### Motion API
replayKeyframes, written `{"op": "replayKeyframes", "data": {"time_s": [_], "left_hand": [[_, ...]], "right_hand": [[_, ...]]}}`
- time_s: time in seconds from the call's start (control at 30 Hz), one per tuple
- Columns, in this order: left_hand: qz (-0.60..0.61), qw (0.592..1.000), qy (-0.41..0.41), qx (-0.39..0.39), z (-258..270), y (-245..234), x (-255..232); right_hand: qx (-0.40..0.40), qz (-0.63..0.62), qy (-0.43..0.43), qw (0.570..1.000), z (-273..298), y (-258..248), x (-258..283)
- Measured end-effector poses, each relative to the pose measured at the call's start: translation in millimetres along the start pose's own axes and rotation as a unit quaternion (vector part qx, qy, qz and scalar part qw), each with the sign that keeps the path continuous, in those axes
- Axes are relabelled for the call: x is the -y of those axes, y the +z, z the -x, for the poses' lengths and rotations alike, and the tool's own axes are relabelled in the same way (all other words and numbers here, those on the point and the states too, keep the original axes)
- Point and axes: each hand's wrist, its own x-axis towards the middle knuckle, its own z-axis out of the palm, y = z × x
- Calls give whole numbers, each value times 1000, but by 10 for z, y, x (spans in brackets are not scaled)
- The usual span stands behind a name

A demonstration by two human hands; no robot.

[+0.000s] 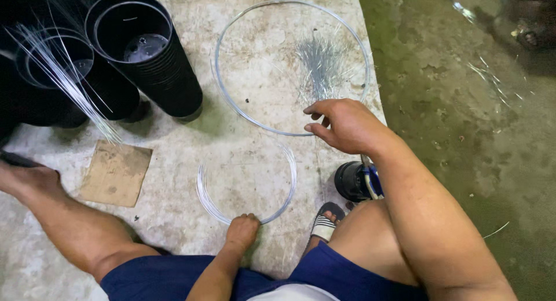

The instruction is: The person sits on the floor and repeatedly cuts thin wire segments using pliers. They hold the wire with one hand, cut it with the pliers, and place the cut pieces into a glass bowl. The process is repeated multiple times.

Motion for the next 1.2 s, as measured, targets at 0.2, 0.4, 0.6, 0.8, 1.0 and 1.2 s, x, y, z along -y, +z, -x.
{"op": "replayKeyframes", "data": {"time_s": [0.2,0.4,0.6,0.8,1.0,1.2], "left_hand": [[24,1000,-5,12,43,-59,23],[20,992,-1,-122,133,-420,-106],[272,890,-54,-361,322,-1443,-437],[367,762,-158,-510,263,-2486,-647],[239,812,-56,-529,516,-2884,-889],[180,855,-3,-487,804,-2988,-805]], "right_hand": [[10,7,10,1000,-11,39,-2],[16,14,-4,1000,2,102,-36],[45,39,5,998,-11,133,-38],[204,-54,116,971,-59,338,198],[32,-415,179,891,-140,818,301],[-106,-462,59,878,-163,785,116]]}}
